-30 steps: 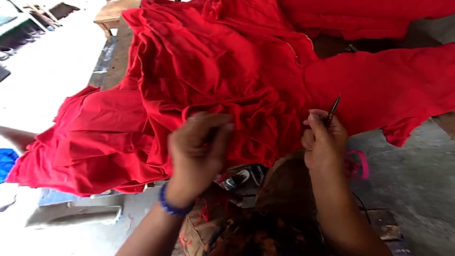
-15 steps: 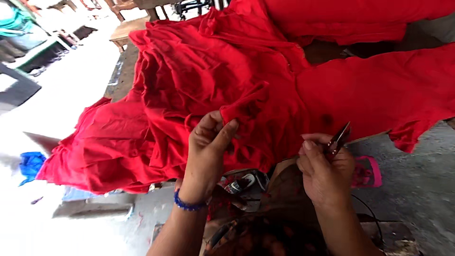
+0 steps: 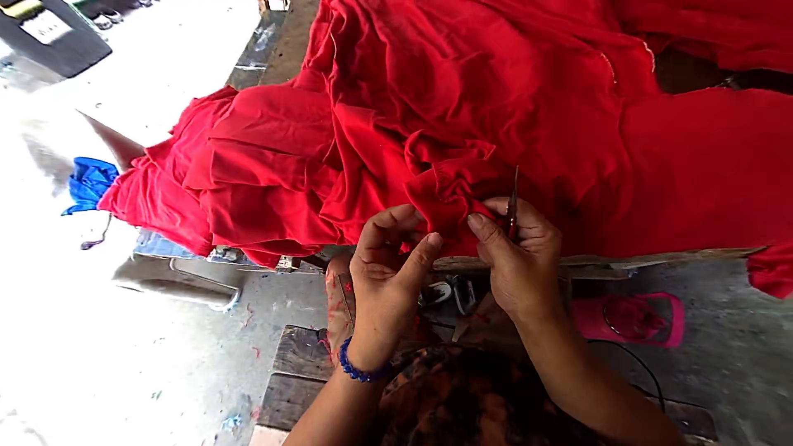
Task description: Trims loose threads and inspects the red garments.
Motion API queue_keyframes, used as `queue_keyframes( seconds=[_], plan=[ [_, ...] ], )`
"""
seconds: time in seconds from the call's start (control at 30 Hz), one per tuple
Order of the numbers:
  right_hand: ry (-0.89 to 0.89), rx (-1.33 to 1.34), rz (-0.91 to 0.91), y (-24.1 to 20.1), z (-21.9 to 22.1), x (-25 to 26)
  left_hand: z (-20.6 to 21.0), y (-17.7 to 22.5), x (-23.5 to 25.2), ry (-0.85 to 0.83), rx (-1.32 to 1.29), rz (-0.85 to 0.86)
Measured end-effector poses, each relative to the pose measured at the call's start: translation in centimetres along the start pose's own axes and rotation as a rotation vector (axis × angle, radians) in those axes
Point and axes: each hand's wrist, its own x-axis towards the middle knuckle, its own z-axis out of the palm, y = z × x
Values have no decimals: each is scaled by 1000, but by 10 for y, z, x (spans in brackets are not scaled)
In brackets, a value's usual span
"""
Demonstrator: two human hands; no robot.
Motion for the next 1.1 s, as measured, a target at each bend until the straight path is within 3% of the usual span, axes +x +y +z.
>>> queue_keyframes(
  seconds=[0.37, 0.57, 0.67, 0.73, 0.83, 0.9, 0.97, 1.1],
  plan=[
    [107, 481, 290, -8, -12, 4, -9, 11, 0, 97, 56, 109],
    [68, 528, 242, -6, -19, 2, 1, 11, -2, -88, 127, -43],
    [11, 398, 201, -4, -18, -5, 16, 2, -2, -199, 29, -177],
    [-62, 293, 153, 1, -18, -12, 26, -5, 0, -190, 13, -67],
    [-65, 239, 114, -3, -23, -16, 25, -7, 8, -156, 475, 414],
    [-128, 227, 114, -14, -28, -21, 27, -3, 8, -173, 751, 630],
    [-150, 278, 175, -22, -29, -26, 32, -3, 1, -234, 797, 661],
    [15, 485, 346, -23, -35, -22, 24, -2, -7, -315, 408, 398]
  ],
)
